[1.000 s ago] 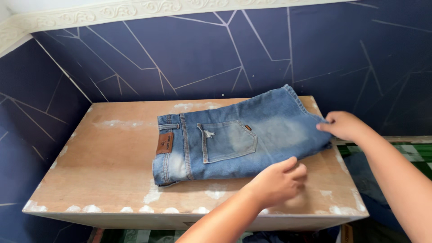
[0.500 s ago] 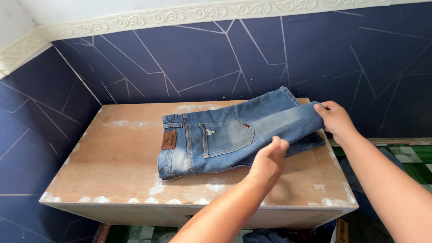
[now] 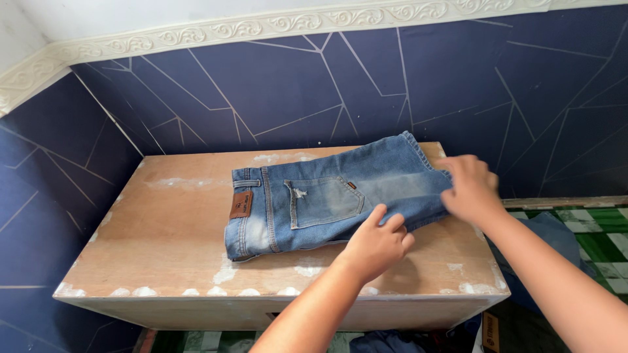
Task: The person folds multiple garments on a wooden chest. They handle a pair of light blue jeans, a pair of dark green trousers, and two additional pairs of jeans, folding each item neatly and placing them aside on the floor.
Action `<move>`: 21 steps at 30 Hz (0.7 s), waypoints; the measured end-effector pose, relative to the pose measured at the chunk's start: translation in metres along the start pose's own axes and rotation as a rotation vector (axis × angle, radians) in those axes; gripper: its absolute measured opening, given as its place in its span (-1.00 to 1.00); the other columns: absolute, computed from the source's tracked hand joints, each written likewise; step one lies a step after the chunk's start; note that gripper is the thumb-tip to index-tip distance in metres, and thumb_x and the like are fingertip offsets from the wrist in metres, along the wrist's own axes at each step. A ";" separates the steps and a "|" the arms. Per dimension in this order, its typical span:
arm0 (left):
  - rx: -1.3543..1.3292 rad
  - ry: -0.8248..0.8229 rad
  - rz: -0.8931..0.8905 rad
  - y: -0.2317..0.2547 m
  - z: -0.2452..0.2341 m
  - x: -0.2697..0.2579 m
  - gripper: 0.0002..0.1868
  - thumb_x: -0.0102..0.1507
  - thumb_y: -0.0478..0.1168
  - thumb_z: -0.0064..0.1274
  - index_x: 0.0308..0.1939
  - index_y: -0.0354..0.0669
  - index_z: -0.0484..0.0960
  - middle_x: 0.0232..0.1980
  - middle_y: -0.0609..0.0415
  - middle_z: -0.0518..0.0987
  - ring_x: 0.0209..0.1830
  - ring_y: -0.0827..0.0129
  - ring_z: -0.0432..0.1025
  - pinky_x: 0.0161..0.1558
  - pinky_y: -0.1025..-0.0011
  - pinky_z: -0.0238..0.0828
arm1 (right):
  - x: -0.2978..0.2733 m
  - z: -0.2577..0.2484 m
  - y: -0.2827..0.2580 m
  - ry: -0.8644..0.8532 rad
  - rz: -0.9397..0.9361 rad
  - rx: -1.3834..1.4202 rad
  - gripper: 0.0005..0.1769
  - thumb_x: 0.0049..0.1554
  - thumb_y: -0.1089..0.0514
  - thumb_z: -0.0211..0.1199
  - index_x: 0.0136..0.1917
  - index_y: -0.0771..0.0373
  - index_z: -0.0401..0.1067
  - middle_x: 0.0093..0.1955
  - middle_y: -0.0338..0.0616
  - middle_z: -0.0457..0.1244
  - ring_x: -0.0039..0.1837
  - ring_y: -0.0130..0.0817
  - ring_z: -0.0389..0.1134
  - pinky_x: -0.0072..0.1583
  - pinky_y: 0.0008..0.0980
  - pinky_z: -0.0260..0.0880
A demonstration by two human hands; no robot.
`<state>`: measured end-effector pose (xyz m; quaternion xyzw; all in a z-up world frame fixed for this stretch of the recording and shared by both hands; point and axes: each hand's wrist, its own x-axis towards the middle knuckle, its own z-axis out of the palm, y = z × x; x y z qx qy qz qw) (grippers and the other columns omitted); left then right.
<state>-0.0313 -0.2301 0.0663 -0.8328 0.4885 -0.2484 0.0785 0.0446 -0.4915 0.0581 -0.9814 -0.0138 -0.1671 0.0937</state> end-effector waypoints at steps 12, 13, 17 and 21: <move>-0.124 0.129 -0.132 0.008 0.015 -0.016 -0.74 0.13 -0.24 0.10 -0.09 -0.06 0.59 -0.09 0.13 0.49 0.01 0.21 0.40 -0.07 0.31 0.37 | -0.037 -0.014 -0.036 -0.250 -0.345 -0.042 -0.53 0.08 0.16 0.21 0.26 -0.16 0.48 0.45 -0.49 0.28 0.48 -0.43 0.25 0.54 -0.18 0.13; -0.156 0.151 -0.121 0.007 0.014 -0.018 -0.72 0.09 -0.24 0.13 -0.10 -0.03 0.59 -0.08 0.15 0.50 0.02 0.22 0.41 -0.06 0.30 0.38 | -0.037 -0.015 -0.037 -0.314 -0.361 -0.068 -0.47 0.03 0.19 0.21 0.28 -0.16 0.49 0.50 -0.49 0.23 0.49 -0.40 0.22 0.52 -0.14 0.09; -0.628 0.070 -0.221 0.008 0.010 -0.018 -0.65 -0.04 -0.09 0.28 -0.19 -0.02 0.65 -0.12 0.03 0.53 -0.10 0.03 0.43 -0.13 0.16 0.40 | -0.027 -0.023 -0.040 -0.716 -0.172 -0.144 -0.43 0.07 0.14 0.22 0.36 -0.16 0.41 0.57 -0.39 0.07 0.52 -0.28 0.17 0.52 -0.22 0.12; -0.442 0.070 -0.487 0.021 0.018 -0.010 -0.55 0.02 -0.01 0.30 -0.14 -0.19 0.61 -0.13 -0.04 0.54 -0.11 0.02 0.50 -0.21 0.12 0.46 | -0.012 -0.020 -0.047 -0.447 -0.126 0.080 -0.50 0.17 -0.06 0.12 0.38 -0.08 0.40 0.48 -0.29 0.26 0.50 -0.25 0.29 0.47 -0.22 0.29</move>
